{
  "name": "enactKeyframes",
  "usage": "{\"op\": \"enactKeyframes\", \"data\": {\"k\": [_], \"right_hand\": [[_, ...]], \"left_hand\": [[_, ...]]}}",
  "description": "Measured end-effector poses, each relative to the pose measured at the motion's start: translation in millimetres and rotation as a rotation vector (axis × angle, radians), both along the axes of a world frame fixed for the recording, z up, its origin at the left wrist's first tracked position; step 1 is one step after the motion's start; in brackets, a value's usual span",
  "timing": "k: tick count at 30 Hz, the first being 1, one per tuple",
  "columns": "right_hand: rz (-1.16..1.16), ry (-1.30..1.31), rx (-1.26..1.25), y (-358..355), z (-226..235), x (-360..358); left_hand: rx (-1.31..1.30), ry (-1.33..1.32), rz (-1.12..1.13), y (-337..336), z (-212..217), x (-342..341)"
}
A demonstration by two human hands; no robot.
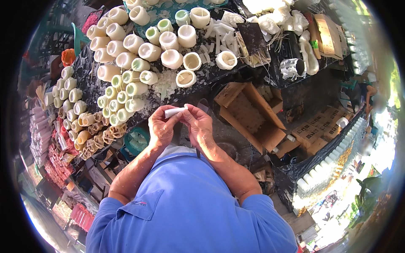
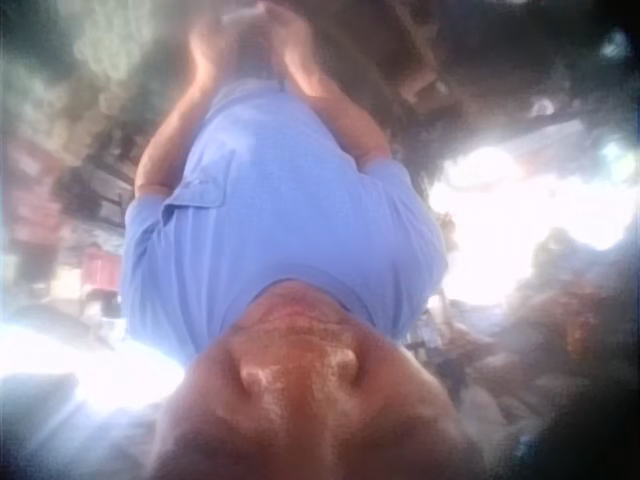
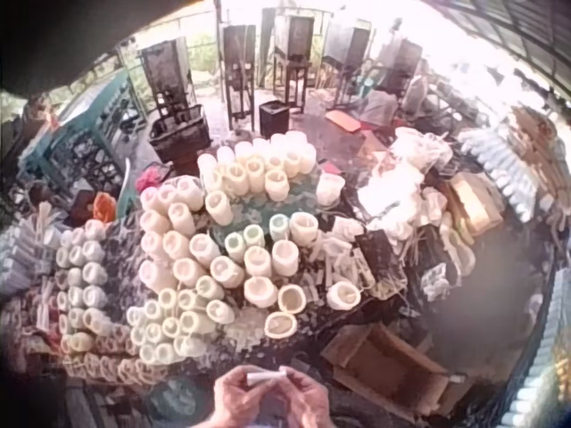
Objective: The person inserts wicks into small cylindrical candle molds arranged on a table. They repeatedly pick up wicks and place them into the molds, then set the finished units aside. The person also retrieves additional wicks from a cardboard box during the process.
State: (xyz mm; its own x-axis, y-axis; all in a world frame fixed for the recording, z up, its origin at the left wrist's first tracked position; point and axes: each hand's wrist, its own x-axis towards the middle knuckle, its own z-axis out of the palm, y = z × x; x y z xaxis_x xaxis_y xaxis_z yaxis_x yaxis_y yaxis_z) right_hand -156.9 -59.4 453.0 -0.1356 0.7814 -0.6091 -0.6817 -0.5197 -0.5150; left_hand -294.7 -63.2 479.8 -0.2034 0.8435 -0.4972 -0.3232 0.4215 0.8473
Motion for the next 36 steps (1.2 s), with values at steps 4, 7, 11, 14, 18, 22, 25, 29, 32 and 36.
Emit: {"op": "enactKeyframes", "data": {"k": [4, 7, 11, 14, 18, 22, 25, 29, 32, 36], "right_hand": [[0.012, -0.102, 0.02, -6.0, -2.5, -8.1], [0.032, -0.151, 0.107, -6.8, -6.4, -10.4], [0.028, -0.085, 0.176, -4.4, -13.0, -13.0], [0.112, -0.183, 0.206, 4.7, -11.1, -2.2], [0.391, -0.588, 0.528, 26.5, 5.2, 35.4], [0.746, -1.251, 1.024, 40.9, 19.1, 51.8], [0.79, -1.28, 1.059, 49.7, 22.3, 48.6], [0.837, -1.405, 1.021, 73.8, 23.6, 46.1], [0.762, -1.616, 1.115, 107.2, 20.6, 41.4], [0.855, -1.831, 1.3, 135.4, 15.1, 23.3]], "left_hand": [[-0.03, 0.108, -0.053, -6.2, -1.6, -1.2], [-0.035, 0.052, -0.045, -4.4, -2.8, -4.2], [-0.001, -0.036, -0.017, 1.3, 1.9, -9.5], [0.042, 0.162, -0.189, 0.8, 8.9, -22.9], [0.0, 0.267, -0.323, -3.5, 6.5, -39.1], [0.341, 0.413, -0.283, 2.4, -13.8, -27.2], [0.461, 0.443, -0.367, 8.6, -29.3, -27.0], [0.417, 0.392, -0.37, 21.4, -52.2, -39.7], [0.348, 0.565, -0.267, 41.7, -76.3, -47.9], [0.314, 0.571, -0.186, 65.2, -99.8, -45.1]]}}
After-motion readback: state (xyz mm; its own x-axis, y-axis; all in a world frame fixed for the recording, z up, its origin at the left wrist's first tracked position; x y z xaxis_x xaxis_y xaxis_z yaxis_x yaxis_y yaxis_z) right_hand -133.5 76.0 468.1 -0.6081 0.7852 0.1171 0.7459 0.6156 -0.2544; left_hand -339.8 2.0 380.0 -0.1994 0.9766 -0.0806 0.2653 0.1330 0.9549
